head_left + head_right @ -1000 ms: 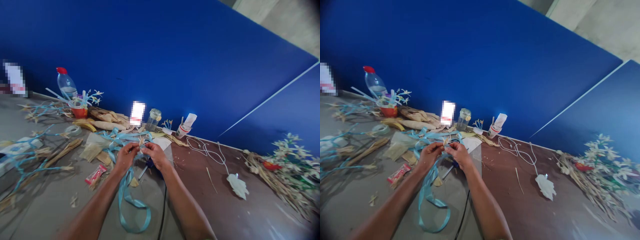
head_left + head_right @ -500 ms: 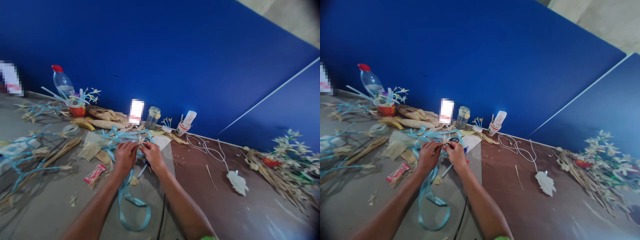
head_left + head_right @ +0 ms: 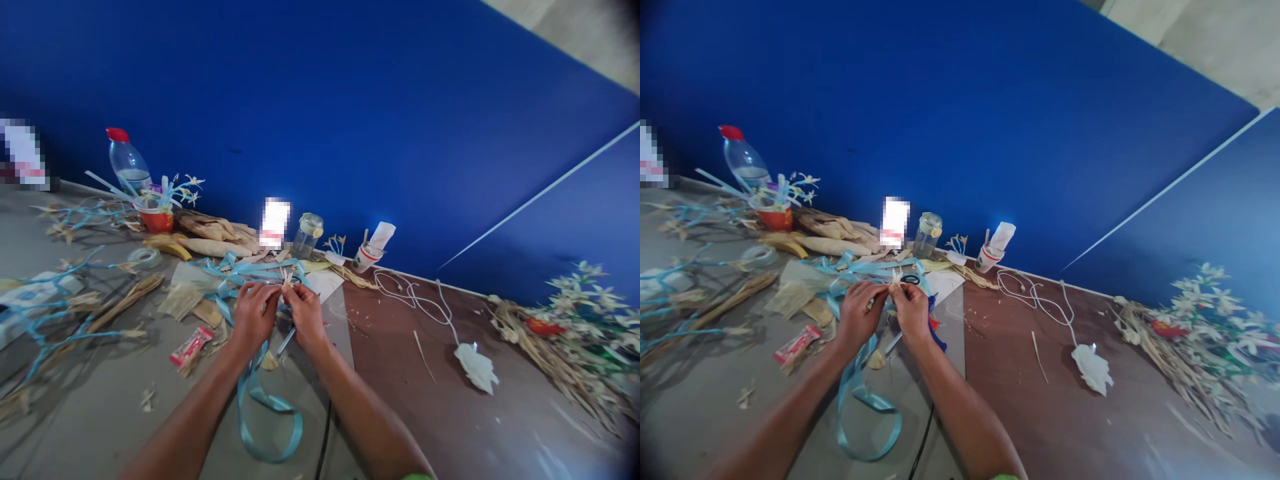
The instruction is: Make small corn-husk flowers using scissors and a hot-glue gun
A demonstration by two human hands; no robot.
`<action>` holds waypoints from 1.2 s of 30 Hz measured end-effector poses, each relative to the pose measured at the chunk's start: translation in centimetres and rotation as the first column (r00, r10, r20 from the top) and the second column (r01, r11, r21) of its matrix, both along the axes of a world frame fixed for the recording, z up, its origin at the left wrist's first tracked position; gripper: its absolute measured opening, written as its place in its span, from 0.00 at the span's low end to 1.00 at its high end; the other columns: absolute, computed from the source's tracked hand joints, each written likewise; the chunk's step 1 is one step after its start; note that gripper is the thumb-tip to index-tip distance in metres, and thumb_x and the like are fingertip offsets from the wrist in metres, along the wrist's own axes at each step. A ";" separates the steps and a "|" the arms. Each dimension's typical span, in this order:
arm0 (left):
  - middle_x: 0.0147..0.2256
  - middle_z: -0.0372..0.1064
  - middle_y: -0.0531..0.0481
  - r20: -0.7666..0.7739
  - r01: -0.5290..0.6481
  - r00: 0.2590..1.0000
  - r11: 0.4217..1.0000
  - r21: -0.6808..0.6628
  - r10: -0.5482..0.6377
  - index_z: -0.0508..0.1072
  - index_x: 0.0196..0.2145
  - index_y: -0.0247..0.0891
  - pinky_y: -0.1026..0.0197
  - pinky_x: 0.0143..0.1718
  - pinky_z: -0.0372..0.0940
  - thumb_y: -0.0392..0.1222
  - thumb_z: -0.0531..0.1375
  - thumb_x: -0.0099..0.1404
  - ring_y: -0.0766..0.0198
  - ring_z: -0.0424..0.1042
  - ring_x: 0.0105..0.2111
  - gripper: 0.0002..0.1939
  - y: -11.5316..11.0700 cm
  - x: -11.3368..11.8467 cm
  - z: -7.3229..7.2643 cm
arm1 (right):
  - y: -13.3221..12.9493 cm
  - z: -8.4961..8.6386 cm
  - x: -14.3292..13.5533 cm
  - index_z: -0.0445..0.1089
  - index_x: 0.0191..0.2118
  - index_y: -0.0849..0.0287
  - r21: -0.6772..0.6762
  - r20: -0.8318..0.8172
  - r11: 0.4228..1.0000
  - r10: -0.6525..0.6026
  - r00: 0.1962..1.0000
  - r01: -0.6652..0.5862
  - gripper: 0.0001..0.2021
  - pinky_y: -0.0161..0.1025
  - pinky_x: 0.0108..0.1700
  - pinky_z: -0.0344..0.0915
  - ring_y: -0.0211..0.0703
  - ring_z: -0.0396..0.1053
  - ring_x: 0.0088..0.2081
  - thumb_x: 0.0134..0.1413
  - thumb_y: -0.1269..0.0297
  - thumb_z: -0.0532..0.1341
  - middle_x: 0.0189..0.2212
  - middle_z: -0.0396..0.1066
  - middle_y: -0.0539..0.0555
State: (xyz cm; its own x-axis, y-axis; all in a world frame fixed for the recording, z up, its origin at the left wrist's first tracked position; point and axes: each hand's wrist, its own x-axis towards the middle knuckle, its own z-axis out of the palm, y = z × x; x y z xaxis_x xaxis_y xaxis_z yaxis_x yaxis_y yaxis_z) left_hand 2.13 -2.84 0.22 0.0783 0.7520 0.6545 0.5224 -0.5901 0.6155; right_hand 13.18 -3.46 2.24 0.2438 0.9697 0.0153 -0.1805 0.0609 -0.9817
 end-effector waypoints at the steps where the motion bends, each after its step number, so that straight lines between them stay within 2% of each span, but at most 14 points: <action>1: 0.33 0.75 0.47 0.101 0.056 0.994 0.996 -0.066 -0.049 0.76 0.34 0.40 0.54 0.45 0.60 0.40 0.54 0.64 0.59 0.71 0.36 0.09 0.1 0.1 0.1 | 0.1 0.0 0.3 0.68 0.23 0.60 0.019 0.001 1.000 0.009 1.000 -0.009 0.11 0.33 0.31 0.56 0.33 0.56 0.24 0.40 0.58 0.65 0.20 0.62 0.45; 3: 0.32 0.75 0.47 0.347 0.212 0.929 0.952 -0.222 -0.126 0.76 0.34 0.38 0.57 0.38 0.63 0.44 0.56 0.62 0.59 0.71 0.33 0.10 0.2 0.2 0.5 | 0.2 -0.1 0.9 0.68 0.23 0.59 0.052 0.012 0.998 0.039 0.999 -0.040 0.11 0.34 0.32 0.58 0.33 0.58 0.24 0.41 0.57 0.65 0.21 0.65 0.45; 5: 0.27 0.73 0.49 0.587 0.391 0.800 0.852 -0.349 -0.127 0.76 0.32 0.37 0.59 0.32 0.63 0.47 0.60 0.58 0.61 0.70 0.28 0.12 0.3 0.3 0.9 | 0.3 0.0 1.4 0.67 0.23 0.59 0.077 0.028 0.992 0.102 0.994 -0.104 0.11 0.34 0.32 0.58 0.34 0.60 0.24 0.41 0.57 0.65 0.20 0.66 0.46; 9: 0.21 0.70 0.53 0.823 0.625 0.568 0.664 -0.411 -0.026 0.74 0.28 0.35 0.63 0.27 0.62 0.45 0.68 0.47 0.66 0.67 0.23 0.13 0.3 0.3 1.7 | 0.3 0.2 1.7 0.67 0.23 0.58 0.088 0.008 0.970 0.225 0.974 -0.225 0.10 0.35 0.31 0.60 0.35 0.62 0.22 0.41 0.59 0.66 0.18 0.66 0.46; 12: 0.21 0.70 0.53 0.867 0.688 0.497 0.591 -0.420 0.038 0.74 0.28 0.35 0.65 0.25 0.60 0.43 0.71 0.43 0.68 0.67 0.22 0.16 0.2 0.2 2.1 | 0.2 0.2 1.6 0.67 0.24 0.58 0.050 -0.017 0.970 0.239 0.971 -0.238 0.10 0.35 0.28 0.60 0.35 0.62 0.20 0.39 0.59 0.67 0.17 0.66 0.45; 15: 0.21 0.70 0.54 0.854 0.687 0.517 0.564 -0.457 0.062 0.74 0.30 0.35 0.67 0.24 0.58 0.42 0.71 0.42 0.69 0.66 0.21 0.17 0.4 0.2 1.9 | 0.2 -0.1 1.6 0.68 0.24 0.58 0.026 0.048 0.981 0.193 0.980 -0.195 0.10 0.34 0.29 0.59 0.35 0.61 0.21 0.39 0.59 0.67 0.17 0.66 0.45; 17: 0.20 0.69 0.54 0.822 0.653 0.568 0.585 -0.481 0.042 0.75 0.30 0.35 0.66 0.23 0.57 0.43 0.69 0.43 0.68 0.65 0.21 0.16 0.6 0.3 1.5 | 0.2 -0.5 1.6 0.69 0.24 0.59 0.032 0.125 0.989 0.139 0.982 -0.144 0.09 0.34 0.30 0.59 0.35 0.61 0.23 0.40 0.59 0.66 0.18 0.66 0.46; 19: 0.21 0.70 0.53 0.758 0.578 0.652 0.652 -0.490 -0.009 0.76 0.31 0.35 0.65 0.25 0.59 0.44 0.67 0.47 0.66 0.67 0.22 0.13 0.7 0.3 1.0 | 0.3 -0.8 1.6 0.70 0.25 0.59 0.041 0.191 0.995 0.079 0.978 -0.088 0.09 0.34 0.31 0.58 0.35 0.61 0.24 0.41 0.60 0.65 0.20 0.66 0.46; 23: 0.32 0.76 0.48 0.472 0.282 0.879 0.867 -0.410 -0.063 0.76 0.33 0.38 0.59 0.35 0.64 0.43 0.59 0.56 0.59 0.72 0.32 0.09 0.5 0.4 0.4 | 0.1 -0.9 1.0 0.71 0.25 0.60 0.037 0.242 0.999 -0.006 0.970 -0.003 0.07 0.35 0.34 0.60 0.37 0.62 0.27 0.42 0.61 0.62 0.22 0.68 0.48; 26: 0.34 0.77 0.47 0.218 0.039 0.976 0.966 -0.257 0.019 0.76 0.33 0.39 0.55 0.42 0.63 0.40 0.56 0.60 0.57 0.73 0.36 0.09 0.1 0.4 0.5 | -0.3 -0.6 0.3 0.72 0.29 0.60 0.051 0.214 0.999 0.006 0.977 -0.017 0.07 0.35 0.35 0.61 0.38 0.64 0.30 0.43 0.62 0.61 0.25 0.70 0.49; 28: 0.34 0.77 0.46 0.077 -0.065 0.994 0.988 -0.143 0.076 0.76 0.34 0.40 0.51 0.47 0.60 0.37 0.54 0.62 0.57 0.74 0.36 0.10 -0.2 0.4 0.5 | -0.6 -0.4 -0.1 0.73 0.30 0.60 0.054 0.184 0.998 0.010 0.983 -0.021 0.08 0.34 0.35 0.61 0.38 0.63 0.30 0.44 0.61 0.61 0.26 0.70 0.49; 31: 0.35 0.77 0.45 -0.057 -0.095 0.994 0.995 -0.043 0.093 0.75 0.37 0.40 0.48 0.53 0.54 0.36 0.52 0.64 0.57 0.74 0.38 0.11 -0.7 0.5 0.4 | -0.7 -0.3 -0.4 0.71 0.26 0.60 0.030 0.158 0.999 -0.040 0.987 0.036 0.09 0.34 0.33 0.60 0.37 0.61 0.27 0.43 0.59 0.62 0.23 0.68 0.48; 34: 0.36 0.77 0.45 -0.039 -0.055 0.998 0.997 -0.051 0.053 0.75 0.39 0.40 0.47 0.55 0.51 0.36 0.52 0.65 0.58 0.73 0.39 0.11 -0.9 0.7 0.3 | -0.5 -0.5 -0.2 0.69 0.24 0.60 -0.003 0.119 0.996 -0.093 0.989 0.094 0.10 0.33 0.30 0.58 0.35 0.58 0.25 0.42 0.57 0.63 0.20 0.65 0.47; 36: 0.37 0.77 0.46 0.079 0.017 0.997 0.992 -0.121 -0.007 0.75 0.39 0.40 0.47 0.55 0.53 0.38 0.54 0.64 0.58 0.73 0.39 0.10 -0.8 0.9 0.2 | -0.3 -0.7 0.1 0.68 0.23 0.60 -0.001 0.080 0.995 -0.098 0.992 0.098 0.11 0.34 0.30 0.59 0.35 0.58 0.24 0.42 0.56 0.63 0.20 0.65 0.47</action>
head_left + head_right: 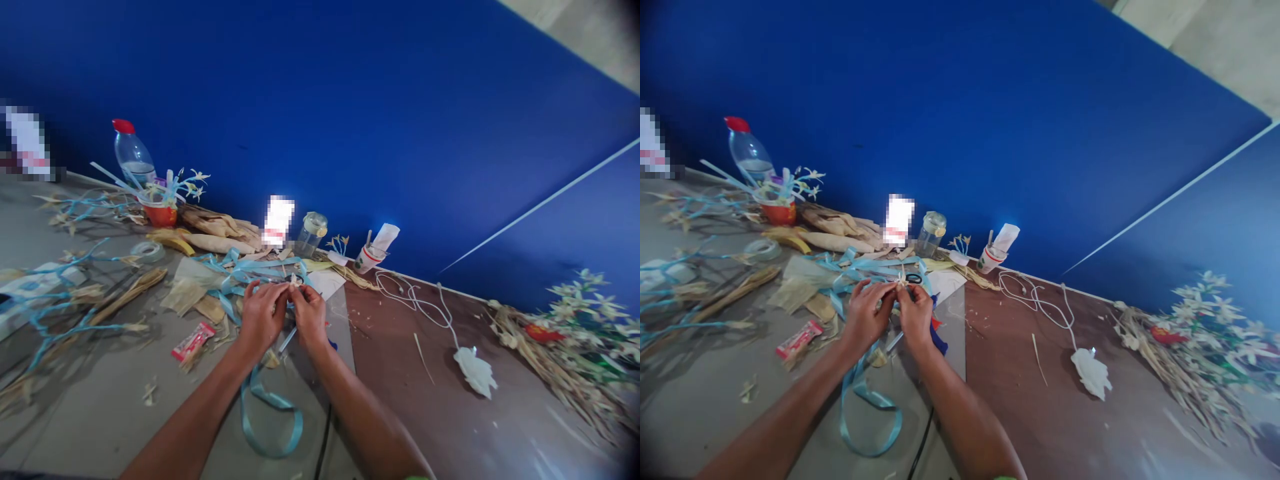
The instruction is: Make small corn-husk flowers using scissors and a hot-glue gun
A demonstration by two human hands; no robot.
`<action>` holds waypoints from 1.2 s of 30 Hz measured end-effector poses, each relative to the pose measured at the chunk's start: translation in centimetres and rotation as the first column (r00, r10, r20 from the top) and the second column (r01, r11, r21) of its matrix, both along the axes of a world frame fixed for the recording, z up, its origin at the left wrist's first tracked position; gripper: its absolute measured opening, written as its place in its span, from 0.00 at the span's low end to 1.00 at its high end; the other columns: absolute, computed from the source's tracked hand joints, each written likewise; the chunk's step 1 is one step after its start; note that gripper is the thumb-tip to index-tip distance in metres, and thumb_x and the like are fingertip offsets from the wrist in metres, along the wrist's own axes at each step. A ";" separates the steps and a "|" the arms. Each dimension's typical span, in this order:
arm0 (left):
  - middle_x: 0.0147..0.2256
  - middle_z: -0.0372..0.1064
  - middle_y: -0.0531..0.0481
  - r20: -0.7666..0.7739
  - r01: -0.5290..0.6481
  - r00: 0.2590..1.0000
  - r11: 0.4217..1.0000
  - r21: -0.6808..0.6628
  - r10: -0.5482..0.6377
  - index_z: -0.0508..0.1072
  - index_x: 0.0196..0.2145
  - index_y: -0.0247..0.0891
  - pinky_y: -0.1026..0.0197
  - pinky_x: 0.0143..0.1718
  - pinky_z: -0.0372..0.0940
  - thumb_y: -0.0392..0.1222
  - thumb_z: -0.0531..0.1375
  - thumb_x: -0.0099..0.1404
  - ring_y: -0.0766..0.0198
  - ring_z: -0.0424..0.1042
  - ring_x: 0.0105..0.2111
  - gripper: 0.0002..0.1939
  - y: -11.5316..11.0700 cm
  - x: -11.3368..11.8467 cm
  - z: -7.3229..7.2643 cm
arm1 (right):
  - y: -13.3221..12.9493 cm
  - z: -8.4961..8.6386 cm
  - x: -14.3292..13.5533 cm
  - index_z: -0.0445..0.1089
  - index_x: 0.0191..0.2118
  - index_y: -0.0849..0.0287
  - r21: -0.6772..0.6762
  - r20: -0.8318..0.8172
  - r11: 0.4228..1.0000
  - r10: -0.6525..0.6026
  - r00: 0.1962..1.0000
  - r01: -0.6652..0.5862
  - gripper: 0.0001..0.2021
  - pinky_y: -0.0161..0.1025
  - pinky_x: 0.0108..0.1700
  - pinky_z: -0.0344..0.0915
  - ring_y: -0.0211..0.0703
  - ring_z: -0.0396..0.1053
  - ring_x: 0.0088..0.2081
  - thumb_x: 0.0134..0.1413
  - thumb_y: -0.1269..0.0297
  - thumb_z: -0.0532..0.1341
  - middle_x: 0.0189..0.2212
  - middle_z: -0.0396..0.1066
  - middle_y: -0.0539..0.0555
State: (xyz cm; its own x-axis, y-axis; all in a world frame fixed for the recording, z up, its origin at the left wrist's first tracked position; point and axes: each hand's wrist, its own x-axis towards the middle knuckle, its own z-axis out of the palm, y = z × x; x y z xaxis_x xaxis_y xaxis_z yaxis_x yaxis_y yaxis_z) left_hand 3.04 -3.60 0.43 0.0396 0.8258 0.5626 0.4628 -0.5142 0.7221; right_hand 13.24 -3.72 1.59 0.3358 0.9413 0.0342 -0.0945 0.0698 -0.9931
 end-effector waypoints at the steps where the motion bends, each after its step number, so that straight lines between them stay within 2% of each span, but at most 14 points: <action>1: 0.37 0.76 0.46 0.102 0.050 0.994 0.997 -0.062 -0.043 0.75 0.39 0.40 0.47 0.54 0.55 0.39 0.55 0.63 0.58 0.73 0.39 0.10 0.1 0.0 0.0 | 0.1 -0.1 0.2 0.68 0.23 0.60 0.009 -0.018 1.000 0.007 1.000 -0.007 0.12 0.34 0.31 0.59 0.35 0.59 0.24 0.42 0.55 0.63 0.20 0.65 0.47; 2: 0.36 0.76 0.46 0.228 0.119 0.970 0.983 -0.137 -0.086 0.75 0.39 0.39 0.49 0.50 0.59 0.41 0.55 0.62 0.58 0.73 0.38 0.10 0.3 0.1 0.1 | 0.2 -0.2 0.4 0.68 0.23 0.60 0.018 -0.038 1.000 0.022 0.999 -0.021 0.12 0.34 0.31 0.59 0.35 0.59 0.24 0.42 0.55 0.63 0.20 0.65 0.47; 4: 0.30 0.75 0.47 0.500 0.292 0.857 0.917 -0.272 -0.125 0.75 0.39 0.37 0.54 0.41 0.65 0.46 0.57 0.61 0.60 0.72 0.32 0.13 0.6 0.0 0.3 | 0.4 -0.3 0.6 0.67 0.23 0.59 0.035 -0.084 0.998 0.064 0.994 -0.061 0.12 0.34 0.32 0.60 0.35 0.60 0.24 0.42 0.55 0.64 0.20 0.65 0.47; 7: 0.23 0.71 0.51 0.743 0.484 0.667 0.794 -0.369 -0.062 0.75 0.37 0.35 0.59 0.32 0.65 0.49 0.62 0.55 0.64 0.69 0.25 0.16 0.9 -0.2 0.7 | 0.4 -0.3 0.8 0.68 0.23 0.59 0.059 -0.131 0.986 0.160 0.979 -0.153 0.12 0.35 0.31 0.61 0.35 0.61 0.23 0.42 0.55 0.65 0.19 0.65 0.47; 9: 0.22 0.70 0.52 0.800 0.534 0.600 0.752 -0.386 -0.016 0.75 0.33 0.34 0.61 0.29 0.64 0.49 0.66 0.50 0.66 0.67 0.23 0.17 0.9 -0.3 1.0 | 0.3 -0.2 0.7 0.68 0.23 0.59 0.067 -0.134 0.975 0.217 0.967 -0.210 0.12 0.35 0.31 0.62 0.36 0.61 0.23 0.42 0.55 0.65 0.18 0.65 0.47; 12: 0.22 0.69 0.52 0.840 0.575 0.542 0.723 -0.383 0.014 0.76 0.29 0.34 0.63 0.26 0.62 0.48 0.68 0.46 0.68 0.65 0.22 0.16 0.8 -0.4 1.4 | 0.2 0.0 0.7 0.70 0.24 0.59 0.078 -0.140 0.957 0.288 0.947 -0.279 0.12 0.37 0.31 0.63 0.36 0.62 0.22 0.42 0.55 0.65 0.18 0.66 0.48; 18: 0.22 0.69 0.52 0.878 0.630 0.479 0.693 -0.351 0.009 0.75 0.28 0.34 0.65 0.25 0.62 0.46 0.70 0.43 0.69 0.65 0.21 0.16 0.7 -0.5 1.8 | 0.1 0.5 1.0 0.70 0.23 0.59 0.090 -0.162 0.941 0.338 0.927 -0.327 0.10 0.37 0.34 0.63 0.36 0.63 0.23 0.43 0.58 0.65 0.17 0.66 0.47; 21: 0.23 0.71 0.52 0.856 0.614 0.516 0.708 -0.349 -0.025 0.75 0.29 0.34 0.64 0.26 0.62 0.44 0.70 0.43 0.69 0.66 0.22 0.16 0.9 -0.4 1.5 | 0.1 0.6 1.1 0.69 0.21 0.59 0.058 -0.178 0.951 0.308 0.935 -0.303 0.11 0.36 0.32 0.62 0.35 0.62 0.22 0.41 0.58 0.66 0.16 0.65 0.47; 26: 0.28 0.73 0.50 0.726 0.477 0.683 0.806 -0.351 -0.088 0.74 0.33 0.36 0.60 0.32 0.65 0.46 0.65 0.50 0.64 0.70 0.27 0.14 1.2 -0.2 0.4 | 0.3 0.6 1.2 0.71 0.21 0.60 0.017 -0.128 0.975 0.224 0.966 -0.223 0.11 0.35 0.31 0.61 0.35 0.61 0.22 0.38 0.57 0.67 0.18 0.67 0.47; 32: 0.27 0.74 0.50 0.596 0.334 0.801 0.869 -0.365 -0.058 0.75 0.35 0.36 0.60 0.33 0.66 0.45 0.61 0.54 0.62 0.71 0.28 0.13 1.3 -0.3 0.0 | 0.2 0.6 1.1 0.73 0.22 0.59 0.044 -0.098 0.965 0.263 0.960 -0.260 0.10 0.38 0.35 0.64 0.38 0.64 0.26 0.39 0.57 0.66 0.19 0.69 0.50; 36: 0.31 0.75 0.49 0.395 0.164 0.918 0.940 -0.298 -0.035 0.75 0.36 0.38 0.59 0.34 0.66 0.43 0.58 0.57 0.61 0.72 0.29 0.10 1.1 -0.3 -0.1 | 0.0 0.5 0.5 0.73 0.23 0.59 0.011 -0.101 0.983 0.184 0.978 -0.184 0.08 0.37 0.34 0.63 0.36 0.63 0.25 0.38 0.60 0.66 0.21 0.69 0.49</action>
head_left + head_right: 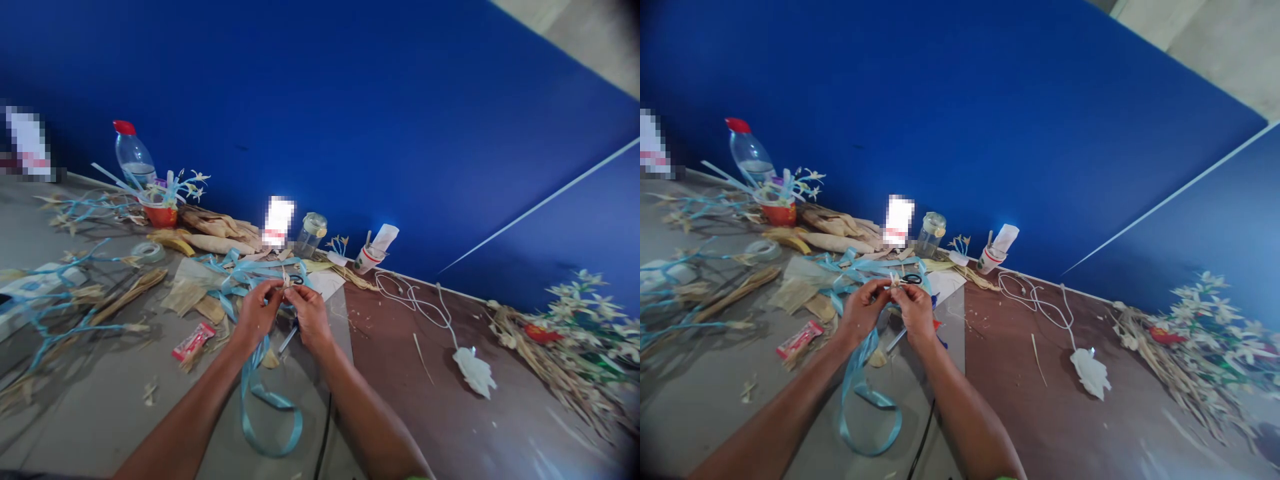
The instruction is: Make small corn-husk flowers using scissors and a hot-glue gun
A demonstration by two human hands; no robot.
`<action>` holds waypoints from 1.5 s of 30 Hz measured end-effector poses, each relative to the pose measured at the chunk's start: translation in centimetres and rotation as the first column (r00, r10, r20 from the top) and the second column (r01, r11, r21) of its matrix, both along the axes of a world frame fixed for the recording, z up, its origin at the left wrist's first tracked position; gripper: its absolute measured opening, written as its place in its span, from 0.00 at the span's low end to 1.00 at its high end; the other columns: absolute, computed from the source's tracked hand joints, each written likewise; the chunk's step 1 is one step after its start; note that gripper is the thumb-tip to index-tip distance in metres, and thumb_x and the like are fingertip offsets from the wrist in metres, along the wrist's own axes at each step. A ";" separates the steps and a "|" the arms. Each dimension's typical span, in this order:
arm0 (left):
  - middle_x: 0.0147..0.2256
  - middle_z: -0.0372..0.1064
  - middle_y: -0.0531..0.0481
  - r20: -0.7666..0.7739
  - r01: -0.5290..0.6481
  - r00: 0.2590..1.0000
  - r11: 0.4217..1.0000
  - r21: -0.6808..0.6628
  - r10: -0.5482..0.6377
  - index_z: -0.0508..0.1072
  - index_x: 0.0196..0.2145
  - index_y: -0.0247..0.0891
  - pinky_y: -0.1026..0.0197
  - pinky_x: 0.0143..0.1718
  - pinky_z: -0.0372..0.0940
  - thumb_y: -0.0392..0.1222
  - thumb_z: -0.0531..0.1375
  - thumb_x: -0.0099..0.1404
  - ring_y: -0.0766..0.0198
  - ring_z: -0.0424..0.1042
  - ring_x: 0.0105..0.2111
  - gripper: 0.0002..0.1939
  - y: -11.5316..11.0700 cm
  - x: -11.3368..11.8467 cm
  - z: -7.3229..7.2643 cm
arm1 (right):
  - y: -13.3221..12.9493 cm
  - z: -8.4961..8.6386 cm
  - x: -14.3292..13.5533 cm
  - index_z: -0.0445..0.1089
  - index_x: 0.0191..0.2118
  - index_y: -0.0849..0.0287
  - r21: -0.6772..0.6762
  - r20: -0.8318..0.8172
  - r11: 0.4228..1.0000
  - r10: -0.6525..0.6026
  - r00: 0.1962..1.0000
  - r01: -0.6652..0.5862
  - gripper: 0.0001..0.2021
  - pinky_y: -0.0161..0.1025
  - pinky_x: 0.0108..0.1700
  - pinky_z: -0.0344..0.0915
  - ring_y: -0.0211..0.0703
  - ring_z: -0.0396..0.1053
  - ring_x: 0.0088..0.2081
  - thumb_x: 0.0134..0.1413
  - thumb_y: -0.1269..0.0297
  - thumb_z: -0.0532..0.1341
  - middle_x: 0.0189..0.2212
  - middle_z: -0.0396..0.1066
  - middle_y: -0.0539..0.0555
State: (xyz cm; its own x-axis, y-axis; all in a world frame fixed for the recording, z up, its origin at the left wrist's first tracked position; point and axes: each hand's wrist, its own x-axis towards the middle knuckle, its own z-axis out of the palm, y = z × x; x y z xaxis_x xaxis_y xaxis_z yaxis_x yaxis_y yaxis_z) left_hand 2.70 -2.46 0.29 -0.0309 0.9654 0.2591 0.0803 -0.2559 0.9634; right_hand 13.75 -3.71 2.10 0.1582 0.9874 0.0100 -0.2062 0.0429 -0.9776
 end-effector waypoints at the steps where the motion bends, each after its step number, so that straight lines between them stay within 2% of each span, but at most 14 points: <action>1: 0.32 0.76 0.48 -0.083 -0.036 0.996 0.998 0.053 0.040 0.75 0.36 0.38 0.59 0.35 0.66 0.42 0.58 0.58 0.61 0.73 0.30 0.10 0.0 0.0 -0.1 | -0.1 -0.1 -0.2 0.73 0.23 0.60 -0.006 0.007 1.000 -0.018 1.000 0.018 0.08 0.36 0.34 0.63 0.36 0.63 0.25 0.38 0.60 0.65 0.21 0.69 0.48; 3: 0.33 0.76 0.47 -0.223 -0.086 0.967 0.979 0.183 0.126 0.75 0.36 0.38 0.57 0.38 0.66 0.40 0.56 0.59 0.60 0.73 0.32 0.09 -0.1 0.0 -0.2 | -0.3 -0.2 -0.6 0.72 0.24 0.60 -0.009 0.019 0.999 -0.050 0.999 0.050 0.08 0.35 0.34 0.62 0.36 0.62 0.26 0.39 0.60 0.65 0.21 0.69 0.47; 6: 0.35 0.76 0.45 -0.344 -0.069 0.917 0.929 0.363 0.203 0.74 0.37 0.39 0.53 0.44 0.64 0.37 0.54 0.61 0.58 0.73 0.37 0.10 -0.3 -0.1 -0.4 | -0.6 -0.5 -1.1 0.70 0.24 0.60 -0.010 0.033 0.995 -0.102 0.994 0.102 0.09 0.34 0.32 0.61 0.36 0.61 0.26 0.40 0.58 0.64 0.21 0.67 0.47; 9: 0.36 0.76 0.44 -0.385 -0.016 0.901 0.903 0.429 0.199 0.74 0.37 0.39 0.50 0.48 0.60 0.35 0.53 0.62 0.57 0.73 0.39 0.10 -0.5 0.0 -0.4 | -0.7 -0.6 -1.2 0.70 0.24 0.60 -0.009 0.038 0.989 -0.149 0.988 0.149 0.10 0.34 0.32 0.61 0.36 0.61 0.26 0.41 0.58 0.64 0.21 0.67 0.47; 12: 0.39 0.75 0.44 -0.259 -0.001 0.961 0.940 0.342 0.095 0.74 0.40 0.39 0.51 0.48 0.61 0.38 0.54 0.63 0.57 0.72 0.40 0.11 -0.7 0.2 -0.2 | -0.5 -0.6 -0.9 0.71 0.25 0.61 0.021 -0.002 0.987 -0.157 0.988 0.157 0.09 0.35 0.35 0.61 0.36 0.61 0.27 0.42 0.59 0.64 0.23 0.68 0.48; 14: 0.36 0.75 0.46 -0.052 0.033 0.998 0.980 0.196 -0.023 0.72 0.44 0.38 0.55 0.43 0.65 0.41 0.56 0.62 0.59 0.72 0.37 0.13 -0.8 0.4 0.1 | -0.1 -0.9 -0.5 0.71 0.25 0.60 0.057 -0.051 0.989 -0.136 0.989 0.139 0.09 0.35 0.35 0.61 0.35 0.61 0.26 0.44 0.59 0.64 0.22 0.67 0.48; 15: 0.33 0.74 0.48 0.074 0.066 0.994 0.992 0.109 -0.075 0.70 0.46 0.38 0.57 0.39 0.66 0.43 0.56 0.62 0.61 0.72 0.33 0.15 -0.8 0.4 0.3 | 0.1 -1.1 -0.3 0.70 0.25 0.60 0.075 -0.080 0.990 -0.111 0.991 0.117 0.09 0.35 0.34 0.61 0.35 0.61 0.25 0.44 0.59 0.64 0.21 0.67 0.47; 18: 0.23 0.68 0.54 0.405 0.166 0.907 0.981 -0.096 -0.114 0.71 0.42 0.36 0.61 0.30 0.65 0.48 0.61 0.58 0.65 0.68 0.24 0.17 -0.8 0.5 1.0 | 0.6 -1.5 0.1 0.70 0.24 0.59 0.124 -0.152 0.992 -0.019 0.988 0.038 0.10 0.35 0.34 0.61 0.35 0.61 0.24 0.46 0.59 0.64 0.19 0.65 0.47; 21: 0.21 0.67 0.54 0.550 0.251 0.828 0.949 -0.191 -0.108 0.73 0.34 0.35 0.64 0.28 0.63 0.49 0.65 0.52 0.68 0.66 0.22 0.16 -0.6 0.4 1.5 | 0.6 -1.5 0.3 0.71 0.24 0.59 0.140 -0.139 0.990 0.052 0.989 -0.033 0.08 0.35 0.35 0.62 0.35 0.62 0.26 0.46 0.60 0.64 0.21 0.66 0.47; 25: 0.23 0.70 0.52 0.609 0.310 0.783 0.927 -0.210 -0.124 0.75 0.30 0.34 0.66 0.25 0.61 0.46 0.69 0.46 0.69 0.65 0.23 0.16 -0.3 0.3 1.4 | 0.4 -0.8 0.6 0.73 0.28 0.58 0.105 -0.056 0.988 0.115 0.992 -0.109 0.07 0.35 0.33 0.61 0.37 0.64 0.26 0.45 0.60 0.65 0.21 0.67 0.48; 31: 0.19 0.68 0.54 0.602 0.340 0.785 0.914 -0.222 -0.145 0.76 0.33 0.34 0.66 0.23 0.59 0.43 0.71 0.41 0.70 0.64 0.20 0.19 0.0 0.5 1.2 | 0.2 -0.2 0.9 0.72 0.25 0.59 0.037 -0.051 0.993 0.116 0.992 -0.114 0.08 0.36 0.29 0.62 0.36 0.63 0.21 0.40 0.60 0.66 0.18 0.68 0.47; 36: 0.20 0.68 0.54 0.572 0.293 0.810 0.934 -0.205 -0.129 0.77 0.32 0.34 0.67 0.23 0.57 0.42 0.70 0.44 0.71 0.63 0.21 0.16 -0.2 0.4 0.9 | 0.3 -0.4 0.6 0.72 0.23 0.60 0.018 0.004 0.999 0.030 1.000 -0.030 0.06 0.35 0.32 0.62 0.36 0.63 0.22 0.39 0.63 0.66 0.18 0.69 0.47; 41: 0.23 0.70 0.52 0.613 0.321 0.777 0.928 -0.187 -0.145 0.77 0.37 0.36 0.65 0.27 0.61 0.44 0.69 0.48 0.69 0.65 0.23 0.17 -0.3 0.4 0.2 | 0.2 0.1 0.5 0.72 0.24 0.59 0.060 -0.009 0.997 0.049 0.999 -0.048 0.05 0.35 0.31 0.62 0.35 0.63 0.22 0.41 0.62 0.65 0.18 0.67 0.46; 45: 0.31 0.75 0.47 0.609 0.311 0.780 0.934 -0.178 -0.144 0.78 0.37 0.36 0.61 0.37 0.64 0.48 0.66 0.53 0.64 0.71 0.30 0.16 -0.1 0.1 -0.4 | 0.3 0.2 1.0 0.75 0.28 0.58 0.136 0.170 0.989 0.036 0.985 -0.060 0.05 0.37 0.37 0.64 0.39 0.67 0.29 0.41 0.64 0.65 0.25 0.72 0.49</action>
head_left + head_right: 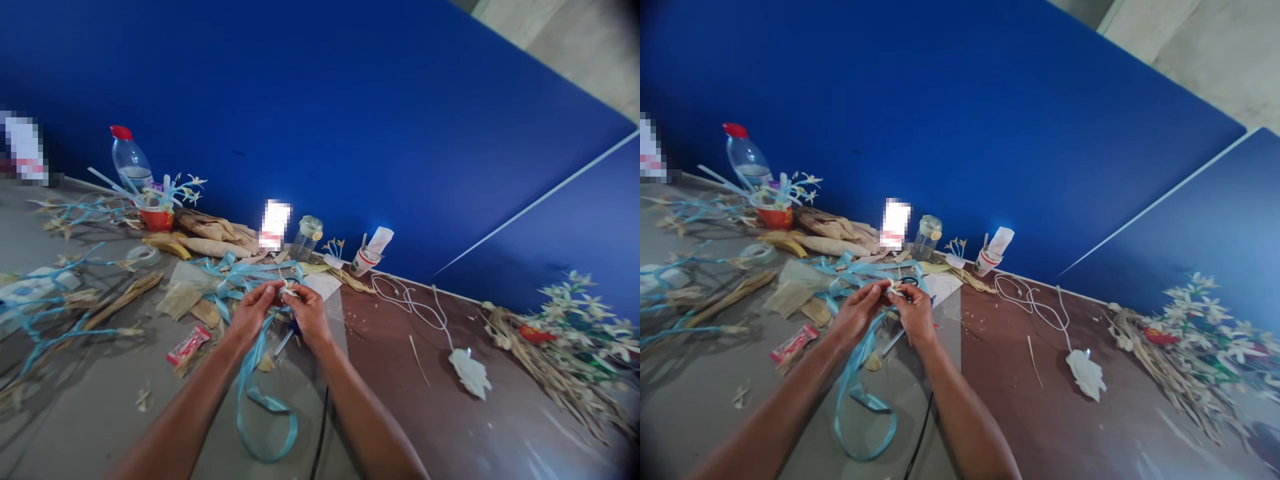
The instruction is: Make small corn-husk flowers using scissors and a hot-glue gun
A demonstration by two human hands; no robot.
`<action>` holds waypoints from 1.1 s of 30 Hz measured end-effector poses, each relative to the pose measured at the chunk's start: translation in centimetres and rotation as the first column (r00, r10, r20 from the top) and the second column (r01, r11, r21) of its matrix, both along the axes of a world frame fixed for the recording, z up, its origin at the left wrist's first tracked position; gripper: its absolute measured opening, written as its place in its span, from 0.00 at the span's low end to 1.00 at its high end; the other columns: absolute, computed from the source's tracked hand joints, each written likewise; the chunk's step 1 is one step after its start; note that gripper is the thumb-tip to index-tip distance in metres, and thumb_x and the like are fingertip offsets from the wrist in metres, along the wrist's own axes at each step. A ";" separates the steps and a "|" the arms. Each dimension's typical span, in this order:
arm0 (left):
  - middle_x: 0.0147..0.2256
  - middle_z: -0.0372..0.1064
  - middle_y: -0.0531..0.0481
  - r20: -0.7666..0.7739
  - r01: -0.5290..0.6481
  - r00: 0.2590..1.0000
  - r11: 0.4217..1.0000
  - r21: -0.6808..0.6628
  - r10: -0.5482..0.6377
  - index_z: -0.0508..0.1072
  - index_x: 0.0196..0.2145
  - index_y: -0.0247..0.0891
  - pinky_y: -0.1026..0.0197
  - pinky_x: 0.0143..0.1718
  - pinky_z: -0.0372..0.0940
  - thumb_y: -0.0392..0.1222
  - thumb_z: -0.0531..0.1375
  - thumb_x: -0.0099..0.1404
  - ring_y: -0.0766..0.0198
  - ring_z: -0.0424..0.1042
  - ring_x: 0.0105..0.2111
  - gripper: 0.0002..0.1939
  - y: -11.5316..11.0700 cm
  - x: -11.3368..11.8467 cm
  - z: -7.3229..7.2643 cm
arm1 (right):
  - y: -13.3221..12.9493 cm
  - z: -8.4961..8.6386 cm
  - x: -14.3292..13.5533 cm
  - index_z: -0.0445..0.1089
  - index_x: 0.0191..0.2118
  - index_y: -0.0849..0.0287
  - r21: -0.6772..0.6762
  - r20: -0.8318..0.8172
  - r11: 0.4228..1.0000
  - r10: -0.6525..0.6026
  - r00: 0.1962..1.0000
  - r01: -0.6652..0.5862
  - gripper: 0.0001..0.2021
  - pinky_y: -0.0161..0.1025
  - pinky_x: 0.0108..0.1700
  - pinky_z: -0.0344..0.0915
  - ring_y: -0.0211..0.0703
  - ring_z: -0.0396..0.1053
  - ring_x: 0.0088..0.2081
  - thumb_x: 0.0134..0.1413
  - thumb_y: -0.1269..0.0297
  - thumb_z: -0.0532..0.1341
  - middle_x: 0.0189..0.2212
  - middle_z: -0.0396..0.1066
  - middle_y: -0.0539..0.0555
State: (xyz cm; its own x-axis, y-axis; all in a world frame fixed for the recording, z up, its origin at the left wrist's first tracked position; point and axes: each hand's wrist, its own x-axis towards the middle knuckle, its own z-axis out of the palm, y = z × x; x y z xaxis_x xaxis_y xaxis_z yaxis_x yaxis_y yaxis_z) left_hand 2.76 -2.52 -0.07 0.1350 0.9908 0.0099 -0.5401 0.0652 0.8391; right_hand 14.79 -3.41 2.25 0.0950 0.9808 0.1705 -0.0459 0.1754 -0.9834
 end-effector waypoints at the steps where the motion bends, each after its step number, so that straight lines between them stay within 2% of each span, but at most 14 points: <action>1: 0.33 0.75 0.47 -0.015 0.000 1.000 1.000 0.005 0.000 0.79 0.37 0.37 0.61 0.39 0.64 0.48 0.66 0.53 0.62 0.72 0.33 0.16 0.1 -0.1 -0.1 | 0.0 0.0 0.2 0.75 0.29 0.57 0.032 0.062 0.999 0.007 0.998 -0.009 0.05 0.38 0.39 0.64 0.41 0.68 0.32 0.42 0.64 0.65 0.28 0.73 0.50; 5: 0.38 0.76 0.46 -0.062 0.046 0.997 0.998 0.049 -0.043 0.79 0.35 0.37 0.60 0.45 0.63 0.45 0.68 0.51 0.59 0.72 0.40 0.14 0.3 -0.7 0.0 | 0.0 0.0 0.6 0.76 0.29 0.56 0.145 0.239 0.989 -0.002 0.971 -0.034 0.04 0.40 0.43 0.63 0.44 0.69 0.36 0.43 0.65 0.65 0.30 0.74 0.52; 10: 0.38 0.75 0.45 -0.077 0.055 0.996 0.996 0.067 -0.050 0.80 0.32 0.36 0.59 0.45 0.62 0.46 0.68 0.50 0.59 0.71 0.39 0.13 0.5 -0.8 0.2 | -0.2 0.3 0.6 0.76 0.30 0.57 0.146 0.293 0.989 -0.011 0.956 -0.034 0.05 0.41 0.43 0.65 0.45 0.70 0.37 0.44 0.66 0.65 0.31 0.75 0.52; 15: 0.33 0.75 0.48 -0.054 0.079 0.996 0.995 0.062 -0.076 0.79 0.30 0.37 0.61 0.43 0.62 0.46 0.68 0.50 0.62 0.71 0.36 0.11 0.5 -0.7 0.1 | -0.3 0.5 0.6 0.76 0.32 0.57 0.124 0.306 0.992 -0.007 0.952 -0.032 0.06 0.41 0.44 0.65 0.46 0.71 0.38 0.45 0.64 0.65 0.33 0.77 0.53; 21: 0.35 0.75 0.46 0.019 0.074 0.997 0.997 0.033 -0.074 0.79 0.29 0.37 0.60 0.42 0.63 0.44 0.69 0.48 0.60 0.71 0.37 0.11 0.1 -0.4 0.8 | -0.4 1.5 0.8 0.75 0.26 0.55 0.199 0.378 0.980 -0.065 0.924 -0.012 0.02 0.40 0.42 0.63 0.44 0.69 0.35 0.44 0.68 0.64 0.27 0.73 0.50; 25: 0.38 0.75 0.46 -0.027 0.072 0.997 0.995 0.070 -0.070 0.79 0.30 0.37 0.59 0.45 0.62 0.41 0.69 0.48 0.58 0.71 0.40 0.10 0.2 -0.4 0.6 | -0.4 1.8 0.9 0.74 0.24 0.54 0.211 0.445 0.977 -0.112 0.888 0.018 0.03 0.40 0.42 0.61 0.44 0.67 0.35 0.44 0.69 0.64 0.25 0.72 0.49; 29: 0.32 0.74 0.49 -0.081 0.043 0.996 0.996 0.075 -0.037 0.78 0.28 0.37 0.60 0.42 0.63 0.41 0.68 0.49 0.61 0.71 0.36 0.08 0.4 -0.4 0.1 | -0.4 1.5 0.7 0.73 0.24 0.55 0.198 0.472 0.977 -0.170 0.865 0.084 0.02 0.39 0.41 0.60 0.43 0.68 0.34 0.43 0.68 0.65 0.27 0.73 0.50; 33: 0.27 0.73 0.51 -0.016 0.015 1.000 1.000 0.012 -0.015 0.77 0.27 0.36 0.62 0.37 0.63 0.41 0.69 0.47 0.65 0.69 0.30 0.09 0.2 -0.2 0.2 | -0.5 1.5 0.6 0.73 0.24 0.56 0.161 0.493 0.979 -0.187 0.850 0.122 0.02 0.40 0.41 0.59 0.43 0.68 0.33 0.43 0.67 0.66 0.26 0.73 0.50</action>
